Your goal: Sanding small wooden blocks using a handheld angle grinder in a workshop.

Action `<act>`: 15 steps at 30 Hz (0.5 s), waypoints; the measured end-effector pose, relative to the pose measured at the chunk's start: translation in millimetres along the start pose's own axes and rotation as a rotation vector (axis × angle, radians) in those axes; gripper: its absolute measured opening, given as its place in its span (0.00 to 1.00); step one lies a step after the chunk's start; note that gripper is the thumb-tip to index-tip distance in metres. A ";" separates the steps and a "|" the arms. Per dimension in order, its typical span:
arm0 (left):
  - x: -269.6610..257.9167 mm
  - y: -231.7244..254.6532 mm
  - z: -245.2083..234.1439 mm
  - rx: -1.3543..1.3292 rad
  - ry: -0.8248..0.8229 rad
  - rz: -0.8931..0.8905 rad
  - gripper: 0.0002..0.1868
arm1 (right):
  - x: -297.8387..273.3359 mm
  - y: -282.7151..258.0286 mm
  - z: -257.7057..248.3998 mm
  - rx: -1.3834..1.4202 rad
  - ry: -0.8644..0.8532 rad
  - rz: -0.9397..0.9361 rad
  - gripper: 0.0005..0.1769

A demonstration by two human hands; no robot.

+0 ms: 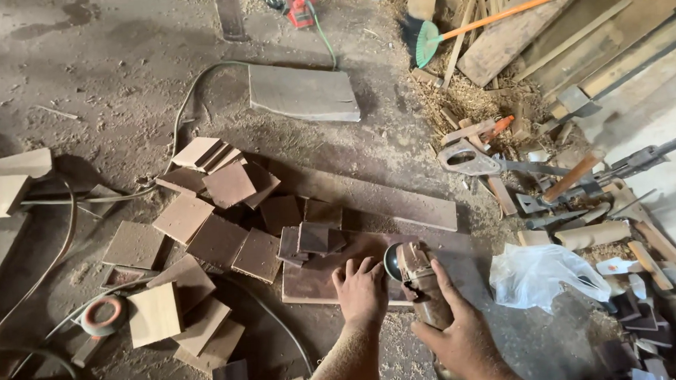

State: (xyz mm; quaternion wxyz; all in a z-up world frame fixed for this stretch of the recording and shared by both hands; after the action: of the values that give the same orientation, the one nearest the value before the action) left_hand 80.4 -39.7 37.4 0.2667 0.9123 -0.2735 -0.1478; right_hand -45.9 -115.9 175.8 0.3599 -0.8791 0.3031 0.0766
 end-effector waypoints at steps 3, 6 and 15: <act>-0.9 0.0 -0.7 -0.015 0.059 0.021 0.17 | 2.3 5.8 -0.5 -0.015 0.005 0.020 0.64; -1.4 0.8 -3.1 -0.008 0.029 0.000 0.17 | 6.0 8.5 -6.3 -0.025 0.023 0.025 0.65; -2.7 0.0 0.5 -0.017 0.034 -0.004 0.16 | 5.8 0.6 -5.1 0.030 -0.022 0.132 0.68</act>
State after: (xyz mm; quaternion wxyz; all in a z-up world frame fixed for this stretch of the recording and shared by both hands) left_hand 78.1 -38.3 37.3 0.2788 0.9130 -0.2657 -0.1349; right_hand -42.1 -122.5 177.1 0.3708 -0.8507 0.3574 0.1053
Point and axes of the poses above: each hand's wrist, its own x-axis towards the middle knuckle, its own z-axis out of the palm, y = z × x, the point moved 2 cm from there along x, towards the middle knuckle, and after that the axes turned 7 degrees about -y, right-handed, at the moved point
